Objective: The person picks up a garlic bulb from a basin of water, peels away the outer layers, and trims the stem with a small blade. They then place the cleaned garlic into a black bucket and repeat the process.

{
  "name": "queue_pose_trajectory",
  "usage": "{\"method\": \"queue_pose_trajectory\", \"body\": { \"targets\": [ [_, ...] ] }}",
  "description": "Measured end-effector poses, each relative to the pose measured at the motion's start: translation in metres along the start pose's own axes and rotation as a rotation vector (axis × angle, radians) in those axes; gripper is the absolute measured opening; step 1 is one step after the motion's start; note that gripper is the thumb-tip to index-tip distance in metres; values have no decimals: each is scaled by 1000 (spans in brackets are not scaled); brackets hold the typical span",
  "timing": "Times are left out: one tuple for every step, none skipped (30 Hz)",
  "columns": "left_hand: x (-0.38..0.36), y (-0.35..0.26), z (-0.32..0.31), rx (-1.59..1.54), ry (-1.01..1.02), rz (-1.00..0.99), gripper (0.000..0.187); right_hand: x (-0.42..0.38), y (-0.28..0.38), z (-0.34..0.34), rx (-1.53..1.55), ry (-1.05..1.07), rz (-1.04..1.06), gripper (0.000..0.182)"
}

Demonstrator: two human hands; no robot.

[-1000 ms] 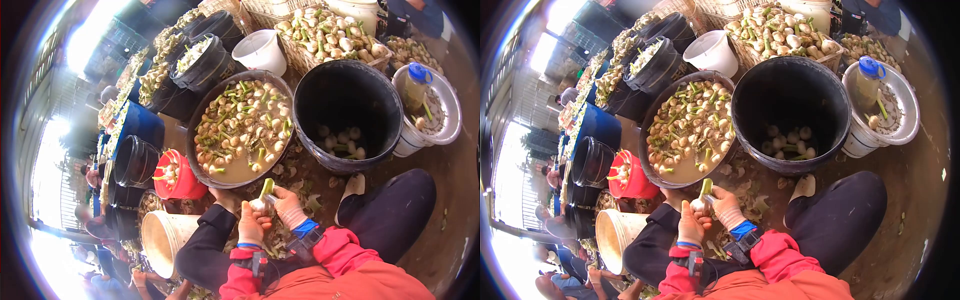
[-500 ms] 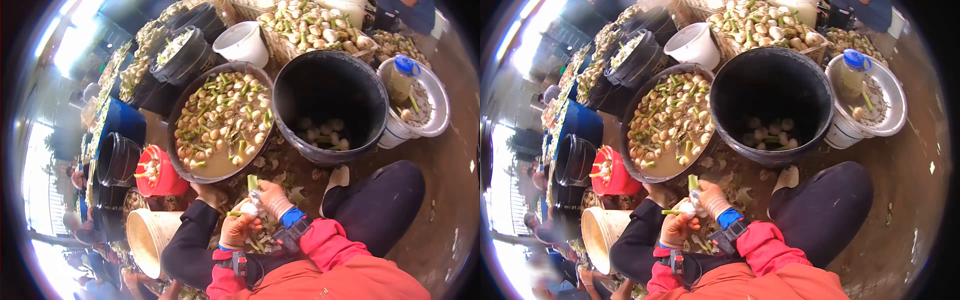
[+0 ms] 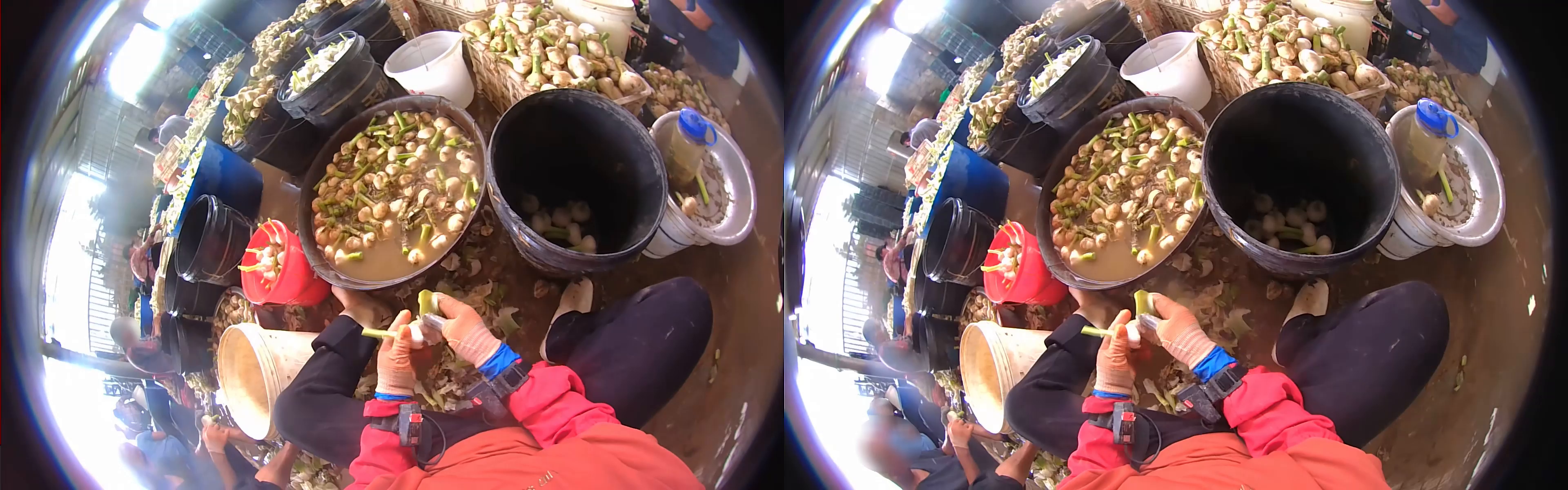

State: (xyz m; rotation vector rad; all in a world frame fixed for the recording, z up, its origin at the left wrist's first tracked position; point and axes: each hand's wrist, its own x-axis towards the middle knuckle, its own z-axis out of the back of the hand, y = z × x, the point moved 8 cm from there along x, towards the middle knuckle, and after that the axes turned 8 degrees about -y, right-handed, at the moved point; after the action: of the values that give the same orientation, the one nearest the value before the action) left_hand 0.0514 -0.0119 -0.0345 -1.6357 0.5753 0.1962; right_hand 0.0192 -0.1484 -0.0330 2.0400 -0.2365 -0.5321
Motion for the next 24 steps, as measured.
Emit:
{"method": "queue_pose_trajectory", "body": {
  "targets": [
    [5, -1, 11, -2, -102, -36, 45, -1, 7, 1, 51, -6, -28, 40],
    [7, 5, 24, -36, -178, 65, 27, 0, -1, 3, 300, -4, -163, 36],
    [6, 3, 25, -38, -183, 64, 27, 2, 0, 3, 299, 2, -165, 36],
    [5, 1, 22, -184, -164, 74, 25, 3, 5, 5, 444, -9, -129, 35],
    [4, 0, 21, -329, -143, 85, 22, 5, 11, 8, 590, -22, -94, 34],
    [4, 3, 22, -456, -148, 124, 21, 7, 18, 18, 518, -73, -14, 33],
    [5, 1, 24, -460, -154, 121, 21, 8, 23, 22, 593, -54, -25, 33],
    [6, 2, 23, -582, -128, 185, 21, 8, 33, 29, 468, -82, 63, 32],
    [7, 3, 21, -703, -101, 250, 21, 6, 42, 34, 343, -109, 151, 32],
    [9, 4, 25, -726, -134, 268, 22, 13, 18, 35, 596, -130, -20, 30],
    [13, 2, 30, -728, -136, 264, 22, 17, 6, 33, 595, -125, -21, 30],
    [20, -2, 36, -760, -142, 250, 23, 18, -14, 31, 482, -149, -117, 30],
    [27, -6, 43, -791, -147, 238, 24, 18, -35, 31, 367, -174, -210, 30],
    [39, -15, 54, -812, -152, 239, 28, 17, -55, 26, 221, -140, -262, 31],
    [53, -35, 61, -833, -77, 198, 29, 17, -80, 22, 55, -50, -334, 31],
    [69, -59, 84, -805, -147, 70, 28, 11, -80, 17, 21, -16, -331, 32],
    [94, -85, 111, -928, -184, -45, 33, 6, -77, 12, -12, 15, -329, 34],
    [108, -117, 128, -1100, -112, -169, 40, 6, -81, 11, -170, 94, -310, 36],
    [109, -148, 151, -952, -451, -368, 45, 7, -85, 11, -328, 172, -291, 39],
    [111, -174, 139, -1006, -427, -403, 46, 13, -87, 12, -639, 245, -239, 43],
    [113, -185, 121, -1062, -523, -413, 43, 12, -95, 16, -638, 205, -189, 44],
    [138, -193, 92, -933, -104, -409, 40, 9, -88, 17, -660, 205, -341, 44],
    [151, -192, 59, -780, 306, -392, 38, 5, -80, 18, -681, 204, -492, 44],
    [165, -167, 37, -565, 135, -265, 33, 10, -88, 20, -680, 201, -490, 44]
  ]
}}
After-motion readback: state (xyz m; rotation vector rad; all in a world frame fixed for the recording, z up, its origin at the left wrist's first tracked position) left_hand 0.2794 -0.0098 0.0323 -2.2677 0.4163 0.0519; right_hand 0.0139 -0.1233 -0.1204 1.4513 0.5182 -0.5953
